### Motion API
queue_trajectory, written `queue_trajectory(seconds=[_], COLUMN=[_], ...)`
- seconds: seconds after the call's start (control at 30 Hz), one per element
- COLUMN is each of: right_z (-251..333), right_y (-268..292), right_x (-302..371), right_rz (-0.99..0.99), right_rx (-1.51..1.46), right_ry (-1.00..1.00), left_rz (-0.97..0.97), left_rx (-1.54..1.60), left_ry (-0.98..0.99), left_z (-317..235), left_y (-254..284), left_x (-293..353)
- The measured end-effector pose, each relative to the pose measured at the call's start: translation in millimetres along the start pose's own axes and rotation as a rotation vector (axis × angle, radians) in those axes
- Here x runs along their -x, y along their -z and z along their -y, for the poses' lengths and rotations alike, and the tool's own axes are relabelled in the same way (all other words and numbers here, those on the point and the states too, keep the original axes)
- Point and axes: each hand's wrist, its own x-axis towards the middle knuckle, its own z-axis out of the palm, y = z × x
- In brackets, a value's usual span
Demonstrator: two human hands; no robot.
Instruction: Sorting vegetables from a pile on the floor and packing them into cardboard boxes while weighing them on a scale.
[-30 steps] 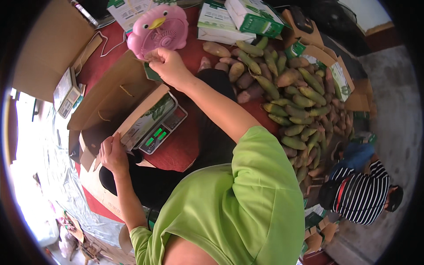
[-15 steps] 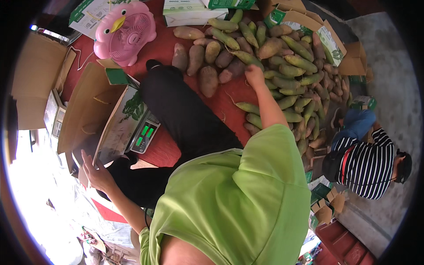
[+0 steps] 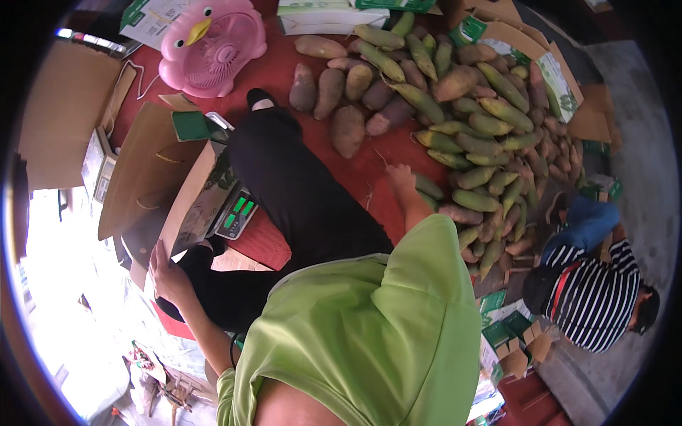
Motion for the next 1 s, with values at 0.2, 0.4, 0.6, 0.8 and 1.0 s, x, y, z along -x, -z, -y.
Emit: queue_trajectory(seconds=[0.2,0.4,0.6,0.8,1.0], right_z=[31,35,26,2,-65], right_y=[-2,-13,-16,2,32], right_x=[-13,-17,-16,-12,-43], right_rz=[0.265,0.322,0.312,0.1,-0.344], right_rx=[0.264,0.249,0.241,-0.019,-0.626], right_ry=[0.04,-0.071,-0.007,-0.159,-0.062], left_rz=[-0.046,-0.038,-0.029,-0.081,-0.082], left_rx=[-0.052,-0.038,-0.006,0.006,0.044], left_ry=[-0.056,-0.011,-0.042,-0.026,-0.013], left_z=[-3,-4,-4,-2,-1], left_y=[1,0,-2,1,-8], left_x=[6,6,5,2,-6])
